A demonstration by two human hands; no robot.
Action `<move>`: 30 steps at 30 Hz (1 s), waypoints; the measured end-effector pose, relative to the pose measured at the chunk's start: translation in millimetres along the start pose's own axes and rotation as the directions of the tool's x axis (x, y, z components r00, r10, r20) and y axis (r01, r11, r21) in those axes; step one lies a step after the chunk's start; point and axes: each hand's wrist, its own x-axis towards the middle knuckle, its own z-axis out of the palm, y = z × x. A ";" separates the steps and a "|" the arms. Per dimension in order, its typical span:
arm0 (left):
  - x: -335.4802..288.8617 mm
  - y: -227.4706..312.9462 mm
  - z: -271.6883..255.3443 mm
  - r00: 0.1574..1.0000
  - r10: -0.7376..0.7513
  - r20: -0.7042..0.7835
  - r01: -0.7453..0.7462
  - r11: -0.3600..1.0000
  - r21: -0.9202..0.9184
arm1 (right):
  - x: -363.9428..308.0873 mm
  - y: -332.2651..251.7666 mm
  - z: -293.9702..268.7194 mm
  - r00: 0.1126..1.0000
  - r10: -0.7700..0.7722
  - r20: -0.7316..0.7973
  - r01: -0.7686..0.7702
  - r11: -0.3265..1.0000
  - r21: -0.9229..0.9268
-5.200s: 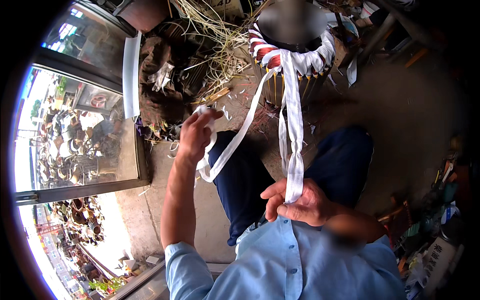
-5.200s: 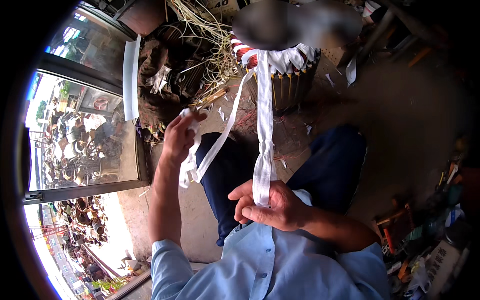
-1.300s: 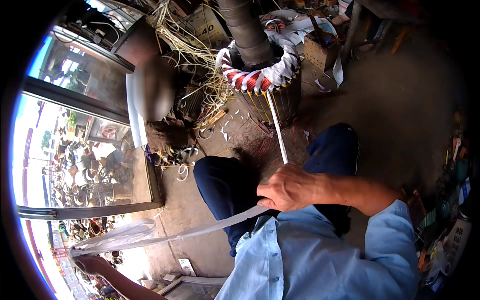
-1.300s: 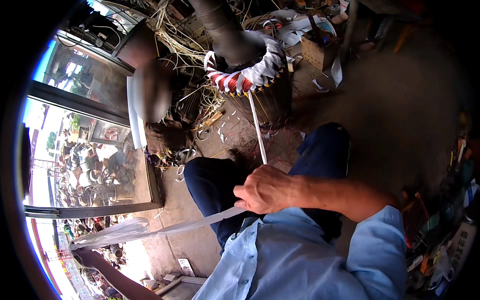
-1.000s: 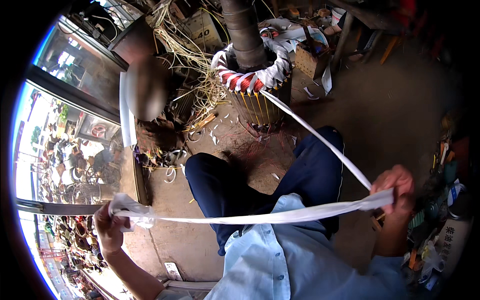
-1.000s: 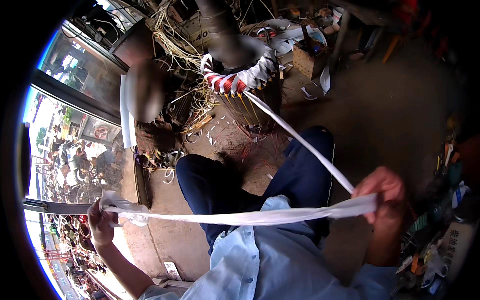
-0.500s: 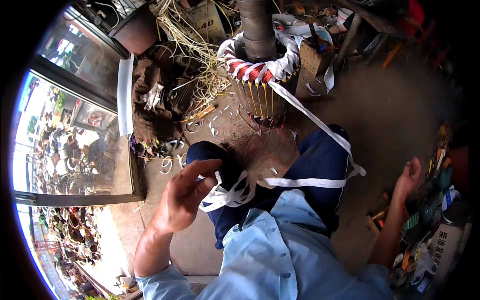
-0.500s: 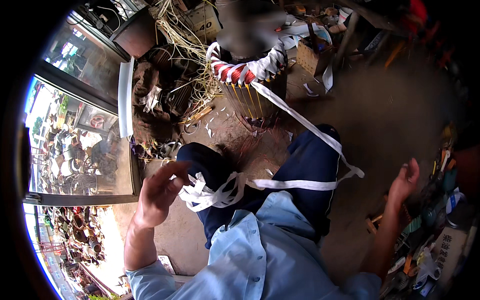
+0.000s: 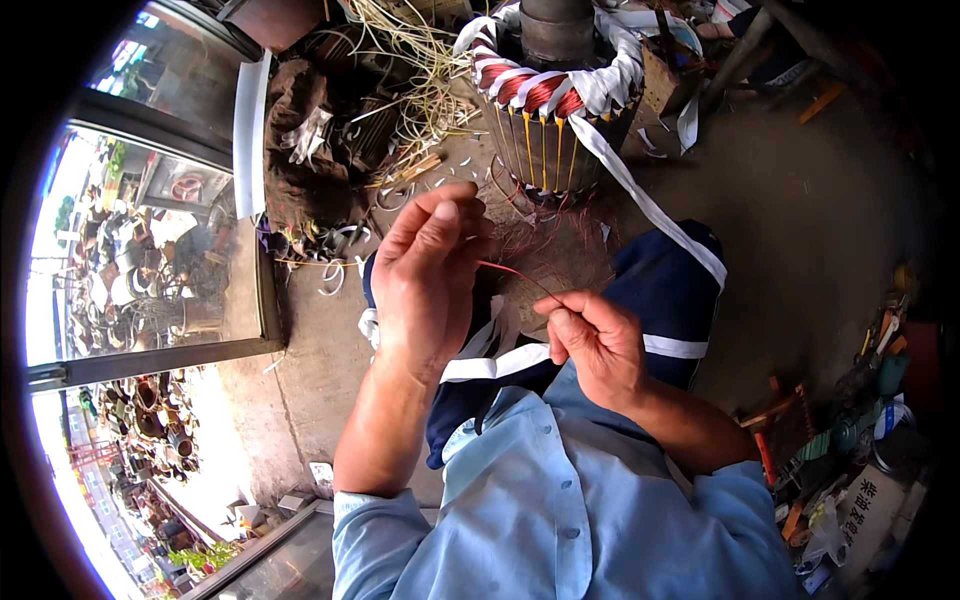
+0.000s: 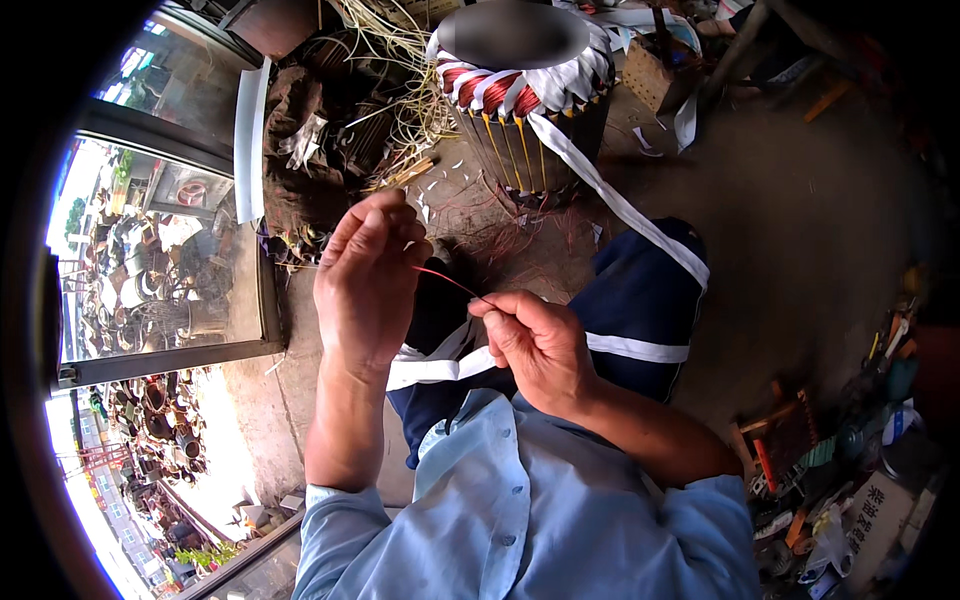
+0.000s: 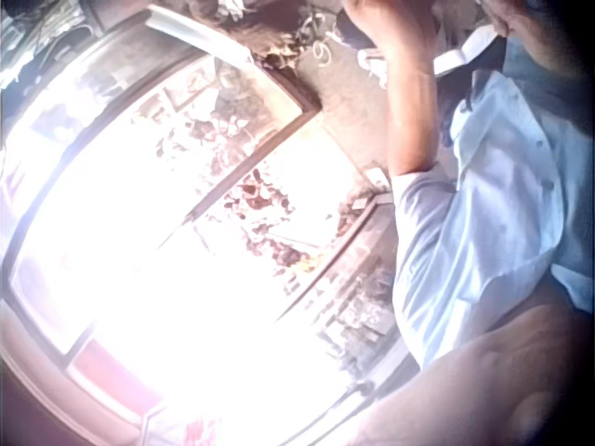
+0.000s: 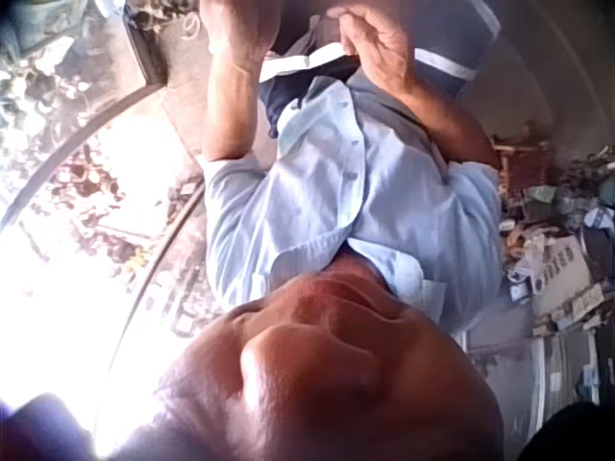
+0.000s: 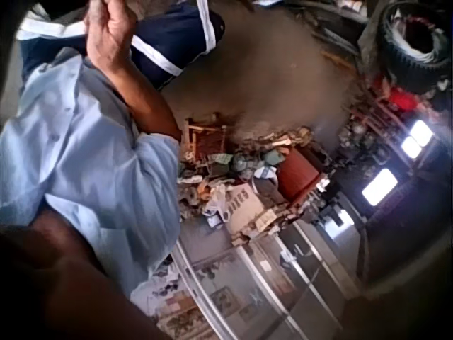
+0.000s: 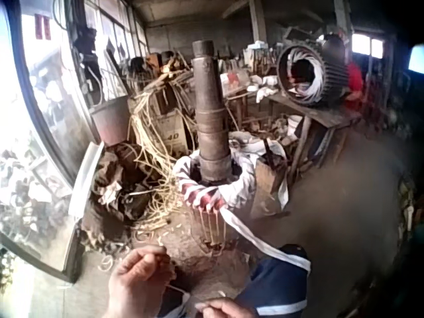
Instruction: The person wraps white adhesive tape around the copper windings of a motor stator by hand, pulling the tape tight to secure the coils.
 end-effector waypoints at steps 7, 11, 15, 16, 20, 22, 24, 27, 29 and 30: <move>4.2 -22.7 -32.3 0.874 0.038 0.485 -0.435 0.506 0.745 | 32.7 -23.1 -59.7 0.999 -0.037 -0.014 0.025 0.873 -0.488; 24.6 -25.0 -34.3 0.904 0.199 0.378 -0.427 0.454 0.782 | 40.8 -43.6 -73.7 0.990 -0.144 -0.011 0.107 0.782 -0.614; 43.0 -28.5 -36.8 0.953 0.140 0.269 -0.296 0.621 0.726 | 45.6 -70.6 -92.0 0.909 -0.390 0.150 0.383 0.634 -0.672; 44.6 -34.0 -29.6 0.971 0.062 0.233 -0.207 0.710 0.673 | 46.4 -77.0 -93.0 0.906 -0.386 0.172 0.399 0.649 -0.648; 67.1 -75.9 -7.8 0.954 -0.235 0.188 0.132 0.889 0.439 | 71.6 -97.3 -107.2 0.832 -0.549 0.075 0.395 0.493 -0.775; 87.1 -101.0 7.6 0.949 -0.279 0.143 0.230 0.929 0.289 | 99.1 -108.3 -119.4 0.736 -0.667 0.116 0.435 0.335 -0.836; 106.4 -113.2 24.6 0.926 -0.370 0.076 0.351 0.917 0.190 | 123.7 -119.3 -119.4 0.664 -0.709 0.237 0.484 0.166 -0.859; 125.7 -120.4 49.3 0.915 -0.399 0.057 0.402 0.914 -0.050 | 153.9 -128.3 -120.6 0.568 -0.724 0.392 0.564 -0.004 -0.825; 130.8 -129.6 51.2 0.950 -0.301 0.079 0.309 0.943 -0.123 | 169.4 -128.3 -116.0 0.536 -0.726 0.431 0.595 -0.037 -0.803; 131.0 -130.6 52.6 0.966 -0.243 0.088 0.252 0.961 -0.111 | 175.7 -123.8 -115.5 0.534 -0.727 0.433 0.601 -0.035 -0.799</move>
